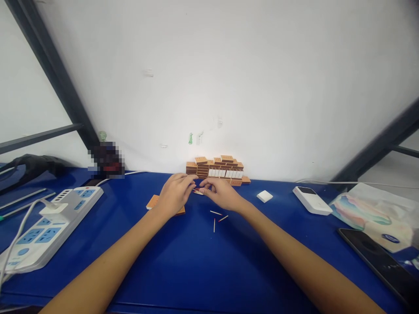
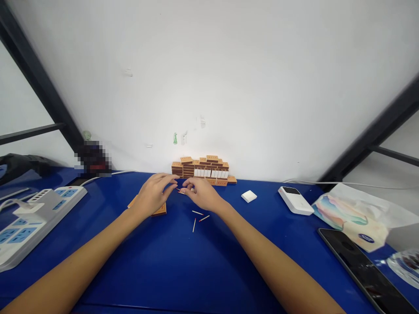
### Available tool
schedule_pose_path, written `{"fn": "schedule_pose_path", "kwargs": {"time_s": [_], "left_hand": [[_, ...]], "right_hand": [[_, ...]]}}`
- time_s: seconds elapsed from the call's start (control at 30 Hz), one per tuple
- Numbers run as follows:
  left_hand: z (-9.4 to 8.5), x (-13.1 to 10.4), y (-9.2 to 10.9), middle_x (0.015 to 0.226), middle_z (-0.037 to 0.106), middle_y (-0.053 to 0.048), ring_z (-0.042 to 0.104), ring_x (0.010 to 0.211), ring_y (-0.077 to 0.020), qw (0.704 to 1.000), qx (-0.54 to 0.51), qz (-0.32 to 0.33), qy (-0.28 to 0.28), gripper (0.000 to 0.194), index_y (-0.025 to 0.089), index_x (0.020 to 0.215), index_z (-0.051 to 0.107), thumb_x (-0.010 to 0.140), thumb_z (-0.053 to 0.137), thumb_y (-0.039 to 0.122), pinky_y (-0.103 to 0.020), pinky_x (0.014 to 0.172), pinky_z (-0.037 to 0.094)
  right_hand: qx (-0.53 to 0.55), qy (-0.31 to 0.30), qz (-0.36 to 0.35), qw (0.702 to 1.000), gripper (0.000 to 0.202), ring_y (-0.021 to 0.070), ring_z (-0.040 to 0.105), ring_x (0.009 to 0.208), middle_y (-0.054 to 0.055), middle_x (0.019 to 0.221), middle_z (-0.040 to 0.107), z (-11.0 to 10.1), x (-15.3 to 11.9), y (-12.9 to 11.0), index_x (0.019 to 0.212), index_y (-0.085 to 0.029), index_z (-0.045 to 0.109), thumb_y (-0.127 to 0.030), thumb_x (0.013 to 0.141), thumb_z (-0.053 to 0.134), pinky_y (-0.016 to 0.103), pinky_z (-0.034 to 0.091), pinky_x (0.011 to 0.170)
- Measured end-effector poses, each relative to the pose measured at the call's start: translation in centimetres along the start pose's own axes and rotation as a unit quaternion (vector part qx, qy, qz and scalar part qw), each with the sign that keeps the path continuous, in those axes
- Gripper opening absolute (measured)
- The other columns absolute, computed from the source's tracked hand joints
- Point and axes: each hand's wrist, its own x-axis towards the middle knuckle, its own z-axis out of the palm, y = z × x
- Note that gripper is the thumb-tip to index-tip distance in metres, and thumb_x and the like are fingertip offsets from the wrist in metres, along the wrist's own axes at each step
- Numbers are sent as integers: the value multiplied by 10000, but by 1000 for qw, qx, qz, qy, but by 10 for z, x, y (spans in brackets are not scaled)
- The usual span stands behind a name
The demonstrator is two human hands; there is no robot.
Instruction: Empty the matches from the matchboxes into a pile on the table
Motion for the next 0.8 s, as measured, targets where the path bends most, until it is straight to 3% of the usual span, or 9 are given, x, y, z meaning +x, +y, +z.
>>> {"fn": "schedule_pose_path", "kwargs": {"time_s": [0.1, 0.23, 0.37, 0.5, 0.8], "left_hand": [[-7, 2, -7, 1117, 716, -116, 613, 1115, -267, 998, 56, -2, -8, 297, 182, 1278, 605, 994, 537, 233, -434, 1009, 456], [-11, 1, -19, 1008, 720, -120, 603, 1055, -296, 989, 133, -16, -59, 229, 177, 1167, 659, 986, 544, 257, -440, 943, 452], [-9, 0, -25, 958, 719, -115, 610, 991, -288, 984, 139, -26, -110, 174, 181, 1070, 687, 974, 563, 256, -410, 878, 453], [-8, -1, -21, 929, 712, -108, 617, 954, -280, 985, 118, -31, -122, 166, 186, 1064, 692, 965, 580, 258, -397, 855, 454], [-12, 1, -17, 922, 718, -107, 626, 962, -282, 980, 140, -37, -138, 172, 191, 1049, 705, 962, 577, 266, -395, 860, 467]], "right_hand": [[-92, -9, -5, 996, 117, 166, 614, 799, 56, 910, 698, 10, 0, 0, 926, -176, 704, -282, 938, 658, 265, 421, 711], [-153, -18, -18, 988, 82, 146, 605, 797, 46, 940, 657, 19, 5, 6, 924, -180, 678, -258, 946, 666, 247, 401, 702], [-201, -41, -19, 978, 98, 145, 622, 812, 40, 984, 642, 26, 11, 10, 949, -189, 664, -286, 960, 665, 243, 410, 705], [-232, -49, -4, 971, 141, 178, 647, 837, 70, 1021, 642, 34, 11, 8, 938, -180, 646, -300, 999, 604, 269, 418, 697], [-272, -25, 37, 961, 173, 244, 654, 966, 133, 1110, 628, 23, 14, 6, 1041, -156, 615, -283, 1048, 497, 316, 452, 764]]}}
